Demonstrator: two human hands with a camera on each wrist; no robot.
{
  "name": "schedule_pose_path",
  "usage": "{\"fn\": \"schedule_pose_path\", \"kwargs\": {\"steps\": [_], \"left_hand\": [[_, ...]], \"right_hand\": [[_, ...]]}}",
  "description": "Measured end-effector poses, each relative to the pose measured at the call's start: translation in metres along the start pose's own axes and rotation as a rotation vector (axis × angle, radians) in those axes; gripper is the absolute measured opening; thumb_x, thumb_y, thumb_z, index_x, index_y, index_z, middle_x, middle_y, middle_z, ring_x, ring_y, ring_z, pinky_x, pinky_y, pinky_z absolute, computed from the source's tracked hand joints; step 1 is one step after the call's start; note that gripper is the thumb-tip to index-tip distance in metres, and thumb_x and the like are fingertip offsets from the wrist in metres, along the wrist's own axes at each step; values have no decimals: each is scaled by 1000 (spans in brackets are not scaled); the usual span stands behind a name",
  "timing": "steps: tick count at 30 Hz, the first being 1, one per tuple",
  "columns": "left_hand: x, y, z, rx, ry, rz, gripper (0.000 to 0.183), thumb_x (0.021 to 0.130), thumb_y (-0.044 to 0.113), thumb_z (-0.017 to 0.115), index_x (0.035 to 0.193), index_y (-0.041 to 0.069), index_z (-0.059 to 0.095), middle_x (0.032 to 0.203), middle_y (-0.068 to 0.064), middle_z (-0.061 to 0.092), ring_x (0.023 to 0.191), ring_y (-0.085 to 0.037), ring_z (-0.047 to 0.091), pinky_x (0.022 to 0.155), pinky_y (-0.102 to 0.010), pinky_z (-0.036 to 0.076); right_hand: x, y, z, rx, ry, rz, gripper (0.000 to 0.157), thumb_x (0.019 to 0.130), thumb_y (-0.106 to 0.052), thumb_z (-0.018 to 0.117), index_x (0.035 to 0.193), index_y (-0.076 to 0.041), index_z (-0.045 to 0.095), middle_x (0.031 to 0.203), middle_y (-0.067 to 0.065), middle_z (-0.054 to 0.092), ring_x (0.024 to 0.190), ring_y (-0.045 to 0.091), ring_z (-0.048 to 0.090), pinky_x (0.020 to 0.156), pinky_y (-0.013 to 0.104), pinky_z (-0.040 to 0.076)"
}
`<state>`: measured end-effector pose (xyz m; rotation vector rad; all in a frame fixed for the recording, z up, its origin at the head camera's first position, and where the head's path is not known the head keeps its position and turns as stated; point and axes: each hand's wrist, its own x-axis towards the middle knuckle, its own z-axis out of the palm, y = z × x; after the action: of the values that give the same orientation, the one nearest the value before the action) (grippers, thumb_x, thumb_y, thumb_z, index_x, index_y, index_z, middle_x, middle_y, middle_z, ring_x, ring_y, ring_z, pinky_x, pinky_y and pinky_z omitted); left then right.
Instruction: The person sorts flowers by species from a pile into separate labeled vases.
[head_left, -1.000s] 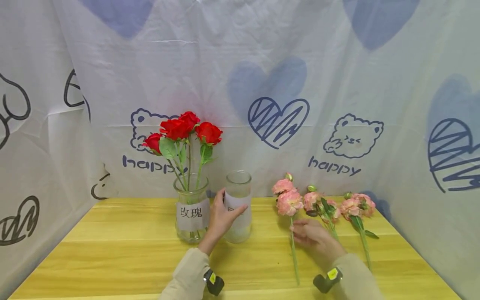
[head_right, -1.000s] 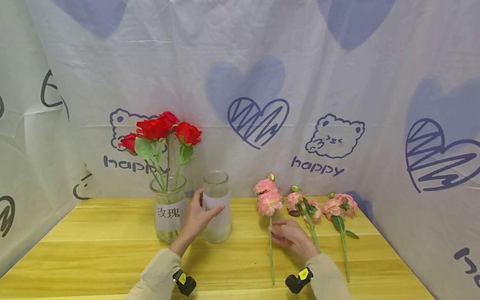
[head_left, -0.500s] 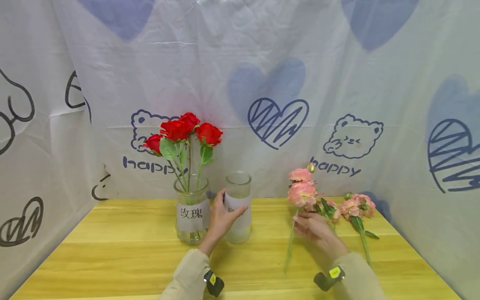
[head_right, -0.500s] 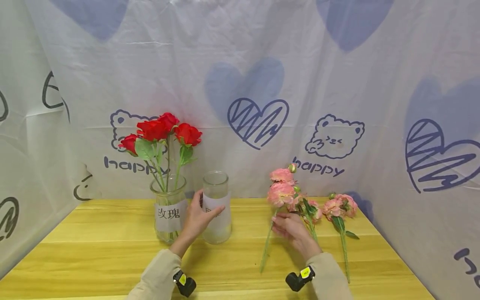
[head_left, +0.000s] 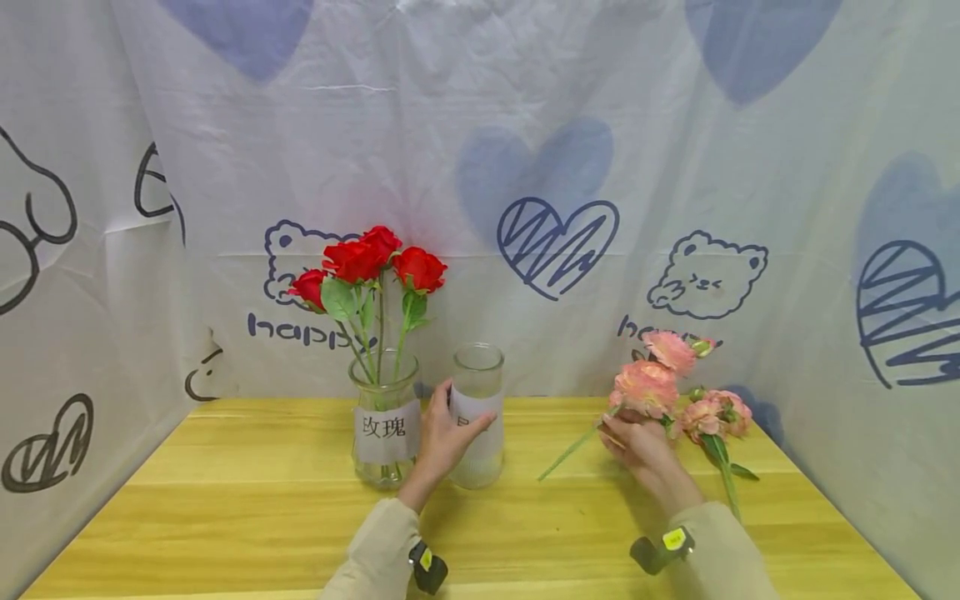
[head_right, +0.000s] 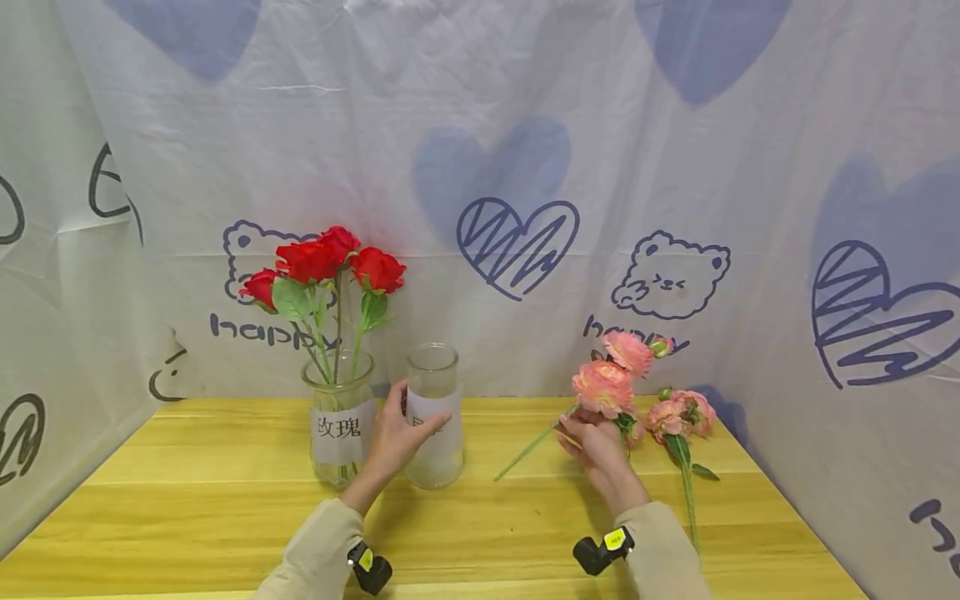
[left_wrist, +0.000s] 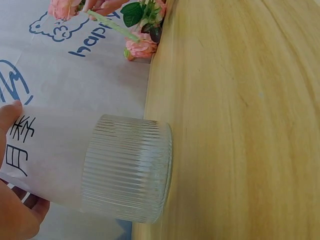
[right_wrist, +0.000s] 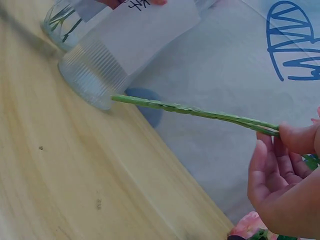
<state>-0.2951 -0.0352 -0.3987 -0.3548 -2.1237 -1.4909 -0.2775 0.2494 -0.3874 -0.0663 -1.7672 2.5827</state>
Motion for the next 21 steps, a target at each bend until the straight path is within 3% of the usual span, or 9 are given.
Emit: {"fn": "schedule_pose_path", "kwargs": {"steps": [9,14,21], "left_hand": [[-1,-1,1,-5,-3,-2,76,74,20,84,133,-8,44,121,-28,56,105,-41,56,87,-54,50],[-1,-1,0,-7,3,14,76,74,19,85,132,-8,45,120,-27,56,103,-41,57,85,-54,50],[-1,0,0,-1,-3,6,76,74,20,84,132,-7,44,120,-27,56,104,-41,56,86,-54,50]], "right_hand": [[8,-14,6,103,119,-49,22,97,0,53,81,-12,62,78,-3,64,70,8,63,66,18,53],[11,-27,11,169,125,-53,12,98,-4,54,88,-6,60,78,0,63,71,9,60,68,18,52],[20,-48,21,244,118,-69,20,98,-5,52,79,-9,55,79,-1,58,76,8,59,67,15,49]]}}
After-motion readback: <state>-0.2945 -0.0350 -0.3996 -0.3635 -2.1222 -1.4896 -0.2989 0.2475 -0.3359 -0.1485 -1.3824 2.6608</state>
